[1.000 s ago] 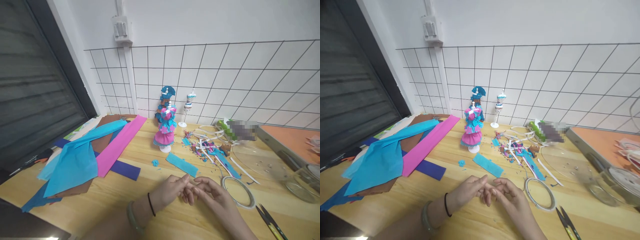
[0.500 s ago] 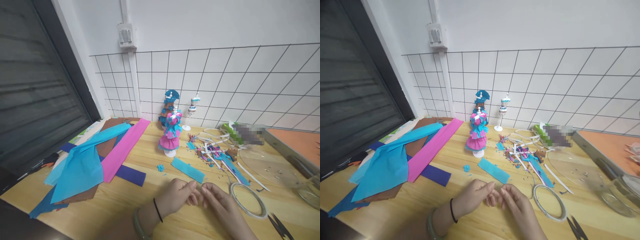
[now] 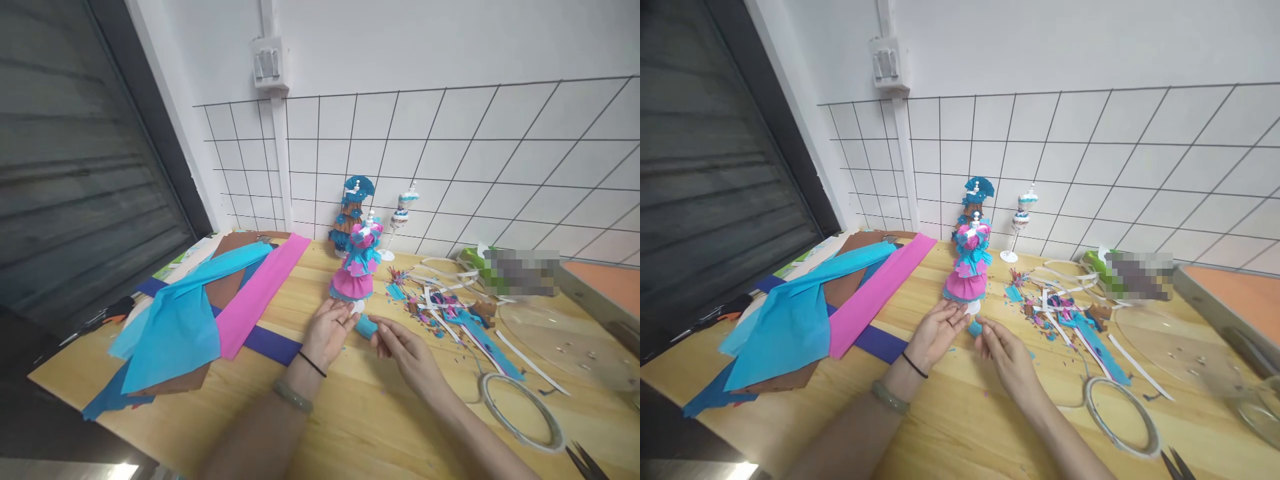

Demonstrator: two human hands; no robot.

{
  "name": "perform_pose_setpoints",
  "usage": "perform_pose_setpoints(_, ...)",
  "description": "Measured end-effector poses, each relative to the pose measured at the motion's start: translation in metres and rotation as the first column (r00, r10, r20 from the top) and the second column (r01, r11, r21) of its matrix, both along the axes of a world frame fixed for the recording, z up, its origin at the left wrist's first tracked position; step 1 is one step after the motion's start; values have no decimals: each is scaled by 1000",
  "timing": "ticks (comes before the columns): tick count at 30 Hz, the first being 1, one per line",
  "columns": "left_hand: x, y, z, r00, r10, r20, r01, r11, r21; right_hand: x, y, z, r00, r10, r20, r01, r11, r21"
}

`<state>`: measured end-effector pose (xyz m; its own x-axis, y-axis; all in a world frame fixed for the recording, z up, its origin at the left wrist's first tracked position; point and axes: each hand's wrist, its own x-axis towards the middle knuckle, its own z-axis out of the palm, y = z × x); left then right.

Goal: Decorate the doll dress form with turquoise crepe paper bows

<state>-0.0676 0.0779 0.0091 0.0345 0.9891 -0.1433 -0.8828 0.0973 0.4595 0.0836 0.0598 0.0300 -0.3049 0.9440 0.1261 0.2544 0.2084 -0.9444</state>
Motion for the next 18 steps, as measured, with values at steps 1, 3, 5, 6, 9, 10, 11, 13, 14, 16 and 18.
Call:
perform_pose_setpoints(1, 0, 1, -1, 1000, -7, -9, 7, 1000, 10, -4, 3, -3, 998, 10, 68, -15, 998, 65)
perform_pose_setpoints(3, 1, 1, -2, 1000, -10, -27, 11, 999, 35, -7, 7, -9, 974, 1, 227, -49, 977, 207)
perform_pose_setpoints(5, 3, 2, -1, 999, -15, -36, 17, 997, 71, -9, 10, -14, 929, -34, 369, -98, 938, 333)
perform_pose_setpoints(6, 3, 2, -1, 999, -18, -38, 22, 996, 88, -9, 11, -17, 902, -56, 428, -123, 917, 380)
perform_pose_setpoints(9, 4, 2, -2, 998, -32, -58, 39, 993, 112, -8, 12, -24, 816, -131, 563, -192, 857, 477)
perform_pose_setpoints(10, 4, 2, -2, 997, -37, -66, 44, 993, 111, -8, 12, -26, 790, -156, 593, -212, 838, 503)
perform_pose_setpoints(11, 4, 2, -3, 997, -40, -72, 48, 993, 111, -8, 13, -28, 766, -176, 618, -233, 820, 522)
perform_pose_setpoints(13, 5, 2, -5, 996, -47, -73, 55, 992, 117, -7, 13, -29, 726, -205, 656, -268, 795, 544)
perform_pose_setpoints(14, 5, 2, -6, 996, -49, -69, 57, 991, 122, -8, 13, -30, 706, -217, 674, -279, 789, 547)
perform_pose_setpoints(16, 6, 2, -8, 997, -52, -60, 59, 989, 134, -9, 12, -29, 665, -246, 705, -292, 783, 549)
perform_pose_setpoints(18, 6, 2, -9, 997, -53, -52, 60, 989, 137, -10, 12, -27, 629, -278, 726, -297, 777, 555)
